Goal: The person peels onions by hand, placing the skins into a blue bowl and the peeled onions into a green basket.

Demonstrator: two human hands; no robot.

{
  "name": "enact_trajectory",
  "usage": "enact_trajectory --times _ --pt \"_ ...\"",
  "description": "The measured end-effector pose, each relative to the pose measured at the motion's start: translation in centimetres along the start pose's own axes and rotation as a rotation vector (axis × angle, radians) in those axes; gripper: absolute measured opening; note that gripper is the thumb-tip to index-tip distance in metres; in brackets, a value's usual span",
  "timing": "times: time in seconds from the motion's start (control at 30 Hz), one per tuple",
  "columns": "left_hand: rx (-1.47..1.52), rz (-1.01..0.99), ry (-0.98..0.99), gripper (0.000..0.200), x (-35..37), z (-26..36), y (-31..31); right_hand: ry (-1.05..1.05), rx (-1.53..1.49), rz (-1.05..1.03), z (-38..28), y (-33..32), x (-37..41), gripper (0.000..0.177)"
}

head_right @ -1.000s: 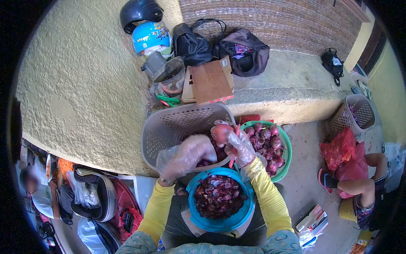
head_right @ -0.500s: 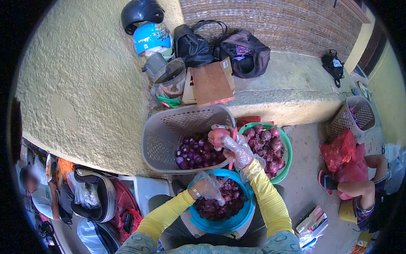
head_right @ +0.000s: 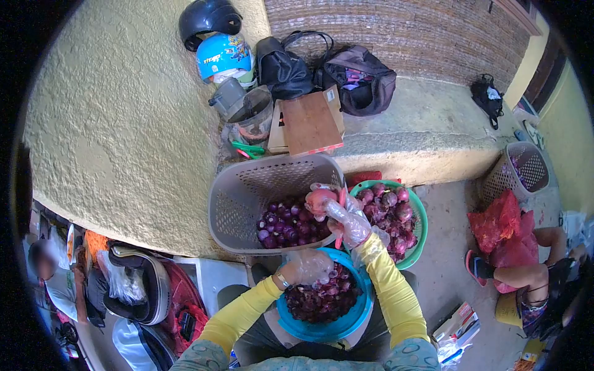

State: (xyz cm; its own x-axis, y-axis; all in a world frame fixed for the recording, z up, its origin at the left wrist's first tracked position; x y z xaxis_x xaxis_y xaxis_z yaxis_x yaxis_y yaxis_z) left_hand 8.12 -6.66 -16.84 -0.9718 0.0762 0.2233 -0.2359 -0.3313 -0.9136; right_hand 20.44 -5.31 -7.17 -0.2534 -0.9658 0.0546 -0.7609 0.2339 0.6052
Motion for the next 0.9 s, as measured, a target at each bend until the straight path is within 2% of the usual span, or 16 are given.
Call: enact_trajectory --times 0.03,0.07,0.1,0.13,0.2,0.23,0.3,0.33,0.4,0.43,0.5,0.57,0.77,0.83,0.9 --pt "0.000 0.000 0.001 0.020 0.2 0.2 -0.5 -0.008 0.009 0.002 -0.2 0.1 0.0 0.074" --pt "0.016 0.136 0.010 0.023 0.4 0.3 -1.9 -0.009 0.010 0.003 -0.3 0.1 0.1 0.074" --pt "0.032 0.271 0.019 0.027 0.8 0.5 -4.0 -0.019 -0.007 -0.002 -0.5 0.2 0.1 0.066" --pt "0.031 0.271 0.019 0.027 1.0 0.2 -4.5 -0.029 -0.024 -0.007 -0.7 0.1 0.1 0.058" --pt "0.206 0.475 -0.041 0.029 2.0 -1.4 -6.9 -0.019 -0.032 -0.005 -0.7 -0.1 0.0 0.057" --pt "0.206 0.475 -0.040 0.029 2.4 -1.3 -8.7 -0.008 -0.039 -0.004 -0.6 -0.2 -0.1 0.056" --pt "0.480 0.447 -0.417 0.039 3.8 -3.8 -10.8 -0.022 -0.020 0.047 -0.1 -0.6 -0.4 0.056" --pt "0.482 0.447 -0.419 0.039 4.1 -4.2 -10.9 -0.035 -0.002 0.098 0.2 -1.0 -0.5 0.055" --pt "0.702 0.809 -0.459 0.073 6.1 -5.8 -12.4 -0.017 0.043 0.118 1.0 -1.4 -0.9 0.054" --pt "0.703 0.808 -0.462 0.073 6.4 -6.1 -12.7 -0.005 0.088 0.140 1.4 -1.6 -1.1 0.054" --pt "0.416 0.911 -0.434 0.096 7.3 -5.7 -14.6 -0.013 0.101 0.154 1.8 -1.6 -1.2 0.054" --pt "0.387 0.950 -0.405 0.095 7.5 -5.4 -15.1 0.066 0.125 0.134 2.2 -1.1 -1.2 0.053" --pt "0.603 0.892 -0.317 0.091 6.4 -5.5 -14.2 0.064 0.196 0.109 3.1 -0.6 -1.3 0.054" --pt "0.367 0.915 -0.249 0.084 6.4 -4.4 -15.0 0.066 0.197 0.109 2.8 -0.1 -1.2 0.054" --pt "0.386 0.923 -0.243 0.079 6.0 -4.3 -14.4 0.068 0.199 0.110 3.1 0.0 -1.3 0.054"
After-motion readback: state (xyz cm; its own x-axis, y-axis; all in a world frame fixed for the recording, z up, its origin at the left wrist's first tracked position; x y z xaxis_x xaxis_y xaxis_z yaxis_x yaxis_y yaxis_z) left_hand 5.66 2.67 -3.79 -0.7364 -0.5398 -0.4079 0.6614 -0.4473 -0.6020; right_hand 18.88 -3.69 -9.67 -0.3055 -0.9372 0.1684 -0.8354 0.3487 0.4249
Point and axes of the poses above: each hand's wrist, its own x-axis away from the middle knuckle, its own y-axis out of the palm, z = x × y, the point moved 7 cm from there along -x, towards the middle knuckle, and after that the axes turned 9 degrees about -x, right-handed, at the moved point
